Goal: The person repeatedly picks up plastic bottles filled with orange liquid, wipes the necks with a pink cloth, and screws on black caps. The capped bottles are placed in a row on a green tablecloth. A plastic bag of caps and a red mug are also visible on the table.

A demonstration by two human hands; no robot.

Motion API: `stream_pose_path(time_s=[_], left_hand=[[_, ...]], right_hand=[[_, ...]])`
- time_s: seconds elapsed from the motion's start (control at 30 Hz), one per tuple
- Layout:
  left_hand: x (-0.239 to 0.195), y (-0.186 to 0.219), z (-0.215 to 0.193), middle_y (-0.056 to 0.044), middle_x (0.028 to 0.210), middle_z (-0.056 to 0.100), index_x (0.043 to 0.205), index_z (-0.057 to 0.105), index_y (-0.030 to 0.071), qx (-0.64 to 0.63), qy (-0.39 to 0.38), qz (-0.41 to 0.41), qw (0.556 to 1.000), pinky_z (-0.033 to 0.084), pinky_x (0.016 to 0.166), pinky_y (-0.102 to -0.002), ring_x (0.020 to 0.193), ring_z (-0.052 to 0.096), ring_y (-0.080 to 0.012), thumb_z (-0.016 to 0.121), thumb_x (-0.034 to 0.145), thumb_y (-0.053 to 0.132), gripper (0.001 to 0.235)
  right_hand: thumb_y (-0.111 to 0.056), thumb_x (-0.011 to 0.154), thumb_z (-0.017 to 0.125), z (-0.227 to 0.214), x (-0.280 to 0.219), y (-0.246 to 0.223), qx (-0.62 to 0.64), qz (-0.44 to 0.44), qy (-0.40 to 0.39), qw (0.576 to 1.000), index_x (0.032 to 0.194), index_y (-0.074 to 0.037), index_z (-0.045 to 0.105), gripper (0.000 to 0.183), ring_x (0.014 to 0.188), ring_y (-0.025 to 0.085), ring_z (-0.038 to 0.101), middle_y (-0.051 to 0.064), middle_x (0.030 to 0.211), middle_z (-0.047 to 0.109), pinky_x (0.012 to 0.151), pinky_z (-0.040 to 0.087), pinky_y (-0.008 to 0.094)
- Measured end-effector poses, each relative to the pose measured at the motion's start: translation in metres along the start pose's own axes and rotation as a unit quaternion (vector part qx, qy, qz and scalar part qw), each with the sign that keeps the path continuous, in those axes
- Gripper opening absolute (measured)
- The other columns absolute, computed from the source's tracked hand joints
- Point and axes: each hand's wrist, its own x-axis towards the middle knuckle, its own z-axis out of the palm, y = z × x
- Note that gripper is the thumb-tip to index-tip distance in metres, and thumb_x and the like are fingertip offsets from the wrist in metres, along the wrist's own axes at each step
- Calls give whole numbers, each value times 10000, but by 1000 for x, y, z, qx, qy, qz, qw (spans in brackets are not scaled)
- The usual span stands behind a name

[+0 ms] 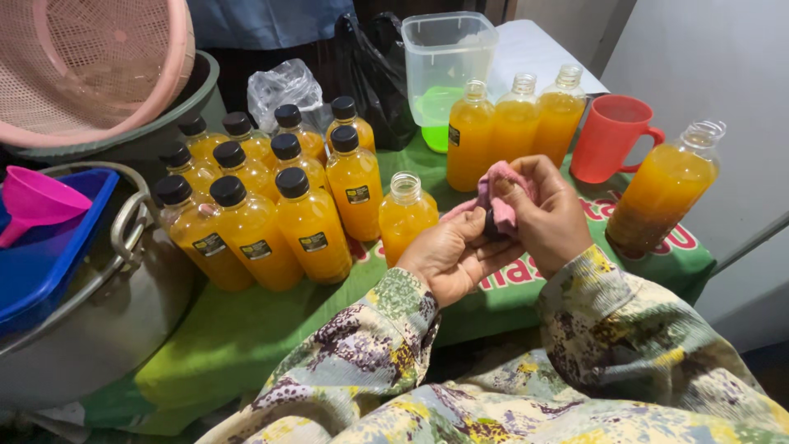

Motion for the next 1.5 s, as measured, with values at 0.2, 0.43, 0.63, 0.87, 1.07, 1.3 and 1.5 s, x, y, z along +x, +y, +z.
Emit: stream_pose_path(time_s=[0.2,0.43,0.63,0.87,1.07,1.3,1.5], left_hand=[[-2,0,-13,-198,1196,672,1328,544,-23,-12,6,-13,1000,594,942,-445,1072,710,-309,574,1040,260,404],[-10,-12,-8,-186,1132,710,1245,606,-42,35,75,17,996,608,950,-394,1030,723,-274,621,1034,145,282],[-32,-2,24,-157,1065,712,1155,609,-8,11,117,60,991,617,881,-412,951,721,-264,595,1018,226,272],[-64,25,61,-229,974,725,1119,613,-81,300,244,125,914,540,635,-428,758,715,-338,593,1034,269,360],[-85,34,59,-184,1092,670,1186,566,50,658,382,410,504,540,843,-428,985,677,-347,808,811,173,463],[-86,38,39,-193,1389,589,1521,410,156,653,281,412,570,484,1049,-433,1265,588,-385,793,735,18,885],[-84,37,31,-199,1384,624,1517,427,171,642,268,410,590,515,1035,-420,1263,625,-377,774,757,-3,854]], right_hand=[[-71,985,632,-34,15,22,-172,-11,66,983,1201,-25,590,225,945,136,692,82,1035,713,804,580,295],[-152,978,718,-57,19,10,-423,59,-141,893,1241,-54,751,283,1074,181,685,80,1184,747,933,547,343],[-99,859,717,-36,9,-48,-132,168,-266,940,1339,-16,613,498,1071,143,700,61,1195,719,906,593,334],[-109,920,666,8,4,-57,-108,129,-184,968,1412,-46,573,505,1030,129,685,53,1206,721,842,582,327],[-38,943,692,37,23,-49,-122,13,-172,977,1365,-15,588,435,1077,108,670,78,1215,707,939,568,256],[66,911,683,61,35,-26,-81,2,-224,971,1292,0,668,387,1039,113,695,83,1178,736,934,584,258],[129,906,669,61,36,-13,-9,21,-227,974,1277,22,677,387,1063,110,692,73,1191,730,961,584,264]])
